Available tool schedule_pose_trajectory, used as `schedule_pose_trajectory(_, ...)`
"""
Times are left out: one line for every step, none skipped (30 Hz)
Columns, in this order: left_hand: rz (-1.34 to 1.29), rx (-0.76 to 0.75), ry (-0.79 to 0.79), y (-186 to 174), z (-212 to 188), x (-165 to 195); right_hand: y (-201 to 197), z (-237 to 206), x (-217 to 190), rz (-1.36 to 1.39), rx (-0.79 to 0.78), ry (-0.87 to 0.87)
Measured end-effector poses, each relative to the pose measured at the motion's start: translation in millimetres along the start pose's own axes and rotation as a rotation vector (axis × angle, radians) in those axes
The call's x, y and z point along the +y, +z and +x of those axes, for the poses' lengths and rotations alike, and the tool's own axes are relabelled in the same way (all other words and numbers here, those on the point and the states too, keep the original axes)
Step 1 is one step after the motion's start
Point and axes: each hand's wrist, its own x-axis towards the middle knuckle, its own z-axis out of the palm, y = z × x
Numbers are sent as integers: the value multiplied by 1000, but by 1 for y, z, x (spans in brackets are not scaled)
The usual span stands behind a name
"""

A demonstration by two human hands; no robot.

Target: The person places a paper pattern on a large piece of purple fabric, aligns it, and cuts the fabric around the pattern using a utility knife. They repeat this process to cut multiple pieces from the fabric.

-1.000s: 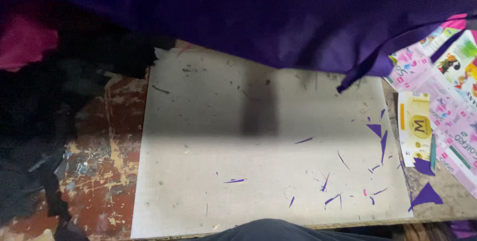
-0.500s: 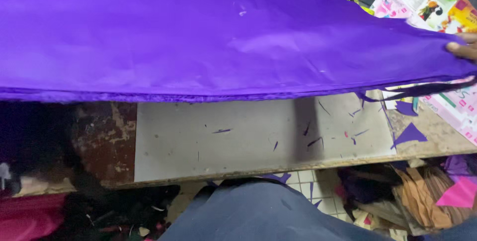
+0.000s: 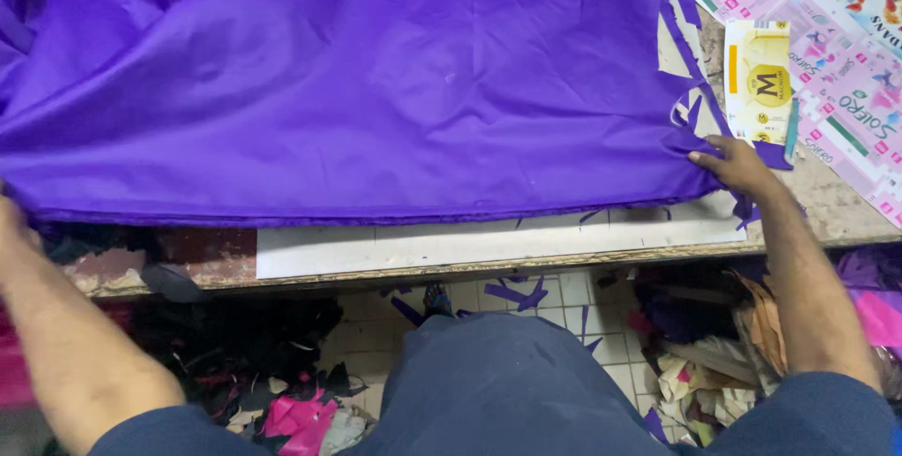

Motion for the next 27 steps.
schedule_pose_trajectory(7,33,-28,-4,-1,-6,6,-6,3,2,-22,62)
schedule_pose_trajectory(18,57,-47,-6,-2,-11,10,-10,6,4,-45,126)
schedule_pose_trajectory(25,86,-73,-7,-5,-18,11,-13,7,-64,-8,54)
schedule_pose_trajectory(29,116,-96,-8,-8,-24,12,-16,9,-131,30,-17)
schedule_pose_trajectory(39,144,-120,-9,-10,-28,14,-19,10,-198,68,-84)
schedule_pose_trajectory(48,173,-143,-9,-12,-35,15,-22,11,-192,92,-103)
schedule_pose_trajectory(69,205,-161,-10,-14,-41,16,-23,12,-186,117,-118)
schedule_pose_trajectory(89,237,-182,-10,-15,-47,17,-25,14,-182,143,-132)
schedule_pose_trajectory(117,273,-195,-10,-15,-54,17,-27,15,-191,154,-138)
schedule_pose_trajectory(164,329,-205,-8,-15,-61,17,-27,16,-200,165,-144)
schedule_pose_trajectory(219,386,-216,-6,-15,-67,18,-28,17,-208,172,-149)
schedule_pose_trajectory(342,490,-207,0,-14,-75,18,-29,17,-160,152,-88)
schedule_pose_trajectory(498,610,-200,9,-16,-84,17,-30,18,-115,134,-31)
schedule_pose_trajectory(679,740,-158,23,-18,-93,14,-31,18,-72,115,23)
schedule_pose_trajectory(851,849,-75,41,-25,-106,12,-32,17,-95,84,17)
schedule_pose_trajectory(984,834,151,66,-40,-120,7,-34,16,-115,53,10)
schedule_pose_trajectory(1078,783,425,91,-56,-139,5,-34,16,-136,25,2)
schedule_pose_trajectory(1093,557,679,114,-77,-158,1,-35,15,-186,-16,-19)
schedule_pose_trajectory(993,157,795,135,-107,-181,-4,-38,16,-236,-56,-39)
schedule_pose_trajectory(1037,-247,651,159,-136,-197,-9,-42,18,-289,-97,-57)
schedule_pose_trajectory(1027,-551,787,184,-166,-212,-15,-45,19,-331,-143,-16)
schedule_pose_trajectory(1146,-689,797,211,-194,-222,-23,-47,19,-372,-182,25)
schedule_pose_trajectory(1117,-781,936,231,-221,-230,-27,-51,19,-411,-218,69)
schedule_pose_trajectory(1151,-837,940,251,-244,-234,-31,-54,20,-473,-223,32)
schedule_pose_trajectory(1182,-895,944,267,-264,-238,-38,-56,21,-536,-229,-4)
schedule_pose_trajectory(1198,-888,935,277,-279,-239,-45,-59,24,-600,-236,-37)
schedule_pose_trajectory(1214,-881,925,287,-291,-242,-51,-64,28,-659,-239,-32)
